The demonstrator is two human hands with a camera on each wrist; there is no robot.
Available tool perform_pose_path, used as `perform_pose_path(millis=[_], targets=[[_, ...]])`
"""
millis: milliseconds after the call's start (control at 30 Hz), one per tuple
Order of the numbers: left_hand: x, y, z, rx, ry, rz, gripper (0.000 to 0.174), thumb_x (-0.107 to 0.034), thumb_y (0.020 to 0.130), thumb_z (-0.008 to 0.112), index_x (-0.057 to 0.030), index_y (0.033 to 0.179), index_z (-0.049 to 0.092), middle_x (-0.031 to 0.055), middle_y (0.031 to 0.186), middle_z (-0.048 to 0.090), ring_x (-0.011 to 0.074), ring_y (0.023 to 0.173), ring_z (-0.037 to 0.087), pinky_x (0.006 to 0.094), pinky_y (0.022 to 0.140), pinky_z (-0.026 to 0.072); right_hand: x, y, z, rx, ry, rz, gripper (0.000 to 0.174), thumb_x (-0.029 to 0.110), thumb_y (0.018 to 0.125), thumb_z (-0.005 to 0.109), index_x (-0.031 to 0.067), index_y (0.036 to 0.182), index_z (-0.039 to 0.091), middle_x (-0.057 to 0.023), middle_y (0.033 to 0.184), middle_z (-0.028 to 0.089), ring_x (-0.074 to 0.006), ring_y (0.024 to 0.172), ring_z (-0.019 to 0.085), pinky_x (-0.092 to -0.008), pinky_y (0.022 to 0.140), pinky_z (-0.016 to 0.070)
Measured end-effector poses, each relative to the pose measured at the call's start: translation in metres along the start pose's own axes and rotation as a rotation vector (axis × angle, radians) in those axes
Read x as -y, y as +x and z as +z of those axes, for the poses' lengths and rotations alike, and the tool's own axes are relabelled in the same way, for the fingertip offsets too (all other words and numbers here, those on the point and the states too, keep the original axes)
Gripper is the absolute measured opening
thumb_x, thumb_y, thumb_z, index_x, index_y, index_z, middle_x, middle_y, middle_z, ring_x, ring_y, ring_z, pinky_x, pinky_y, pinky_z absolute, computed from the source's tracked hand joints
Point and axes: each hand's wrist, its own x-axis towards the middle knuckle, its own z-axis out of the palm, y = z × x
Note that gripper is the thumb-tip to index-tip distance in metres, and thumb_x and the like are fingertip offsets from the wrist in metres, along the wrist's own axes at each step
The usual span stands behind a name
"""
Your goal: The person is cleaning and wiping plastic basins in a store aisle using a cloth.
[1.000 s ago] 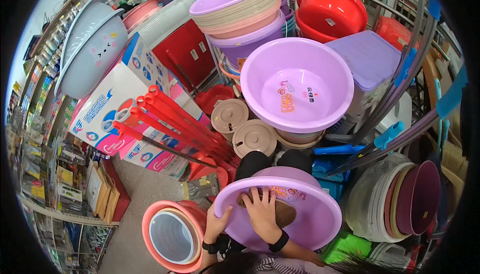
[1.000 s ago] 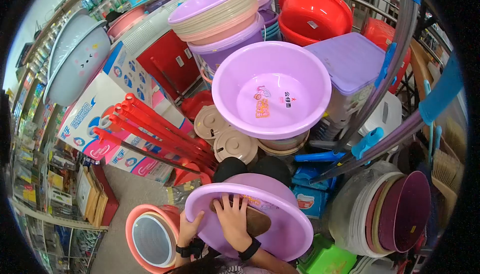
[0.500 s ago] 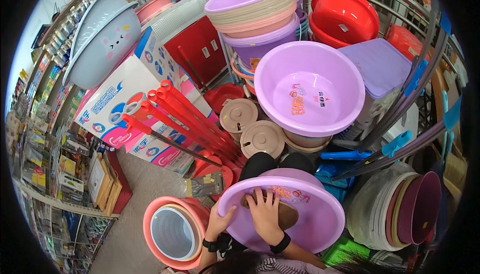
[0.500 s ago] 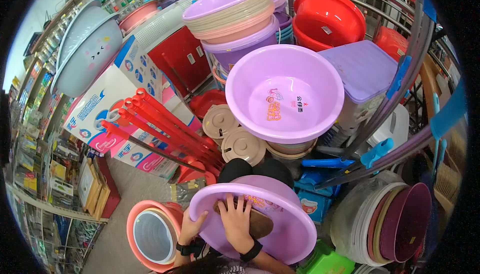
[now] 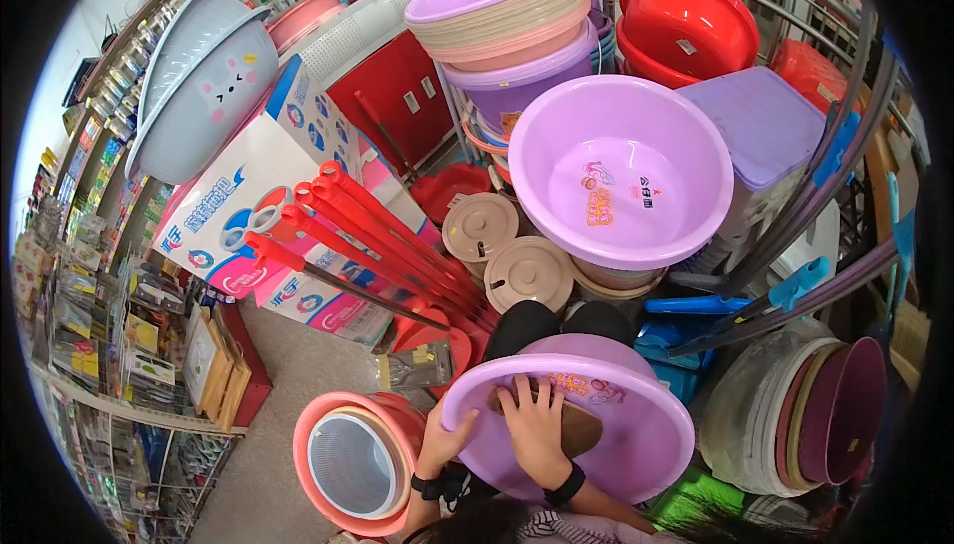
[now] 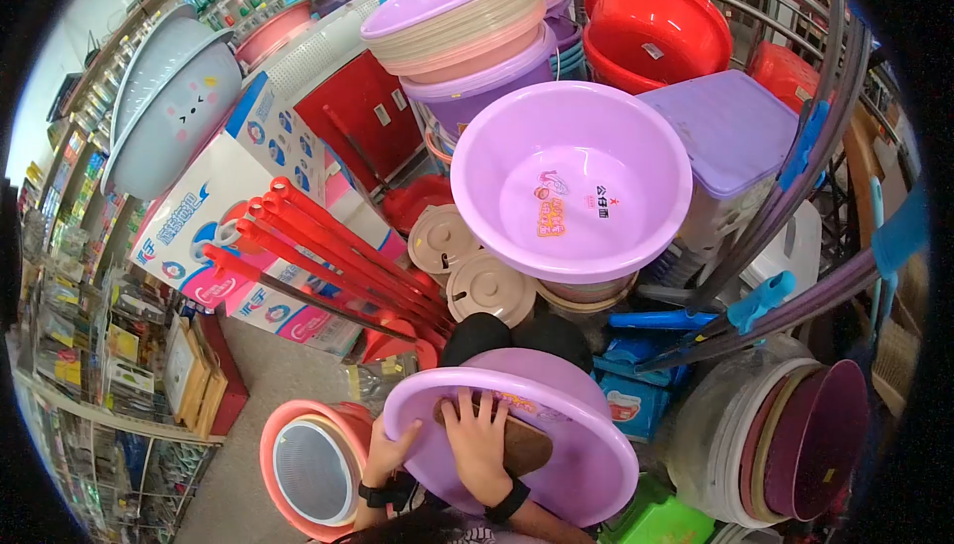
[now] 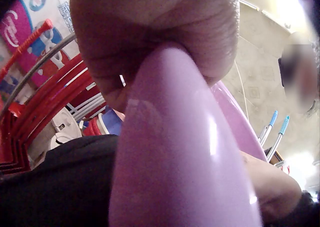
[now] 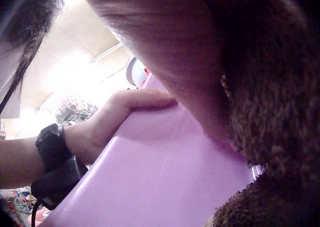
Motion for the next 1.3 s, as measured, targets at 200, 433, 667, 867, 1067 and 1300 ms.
perform_pose_path(millis=[200, 433, 667, 867, 1067, 1300], targets=[[0.001, 0.000, -0.004, 0.045, -0.019, -0.069, 0.041, -0.005, 0.088, 0.068, 0.0029, 0.126, 0.055, 0.0077, 0.110, 0.066, 0.0126, 0.098, 0.060, 0.0281, 0.087, 0.0486, 0.001, 0.000, -0.008, 0.032, 0.012, 0.003, 0.044, 0.006, 0.077, 0.061, 0.0117, 0.122, 0.059, -0.0162, 0.134, 0.045, -0.0425, 0.119, 0.043, -0.0621, 0.100, 0.0325], [0.001, 0.001, -0.003, 0.051, -0.044, -0.066, 0.042, -0.004, 0.088, 0.067, 0.0033, 0.127, 0.055, 0.0088, 0.112, 0.066, 0.0135, 0.100, 0.060, 0.0293, 0.089, 0.0484, 0.002, 0.000, -0.008, 0.031, 0.015, 0.013, 0.047, 0.005, 0.076, 0.062, 0.0121, 0.123, 0.059, -0.0161, 0.134, 0.045, -0.0424, 0.119, 0.043, -0.0633, 0.100, 0.0332], [-0.001, 0.001, -0.004, 0.058, -0.006, -0.054, 0.041, -0.004, 0.088, 0.068, 0.0032, 0.126, 0.056, 0.0084, 0.110, 0.066, 0.0131, 0.099, 0.060, 0.0287, 0.088, 0.0482, 0.001, 0.000, -0.010, 0.012, 0.067, 0.047, 0.047, 0.008, 0.074, 0.066, 0.0127, 0.121, 0.061, -0.0167, 0.129, 0.046, -0.0404, 0.114, 0.044, -0.0567, 0.100, 0.0342], [-0.003, 0.000, -0.005, 0.036, -0.053, -0.063, 0.040, -0.005, 0.087, 0.069, 0.0032, 0.124, 0.057, 0.0078, 0.109, 0.066, 0.0133, 0.098, 0.060, 0.0292, 0.087, 0.0486, 0.002, -0.002, 0.004, -0.069, 0.156, 0.101, 0.049, 0.012, 0.072, 0.069, 0.0143, 0.120, 0.063, -0.0170, 0.118, 0.048, -0.0383, 0.105, 0.046, -0.0496, 0.091, 0.0381], [0.012, -0.005, -0.010, 0.092, -0.361, -0.179, 0.050, -0.007, 0.081, 0.074, 0.0042, 0.126, 0.055, 0.0094, 0.112, 0.064, 0.0164, 0.101, 0.061, 0.0320, 0.088, 0.0493, 0.003, -0.005, 0.017, -0.118, 0.100, 0.054, 0.045, 0.015, 0.075, 0.066, 0.0155, 0.119, 0.063, -0.0177, 0.117, 0.050, -0.0404, 0.107, 0.047, -0.0506, 0.091, 0.0397], [0.015, -0.001, -0.002, 0.065, -0.459, -0.151, 0.053, -0.010, 0.083, 0.074, 0.0028, 0.128, 0.050, 0.0104, 0.107, 0.064, 0.0192, 0.094, 0.063, 0.0320, 0.082, 0.0499, 0.004, -0.005, 0.017, -0.069, 0.010, 0.051, 0.049, 0.017, 0.075, 0.067, 0.0178, 0.124, 0.063, -0.0175, 0.123, 0.049, -0.0409, 0.112, 0.045, -0.0516, 0.093, 0.0394]])
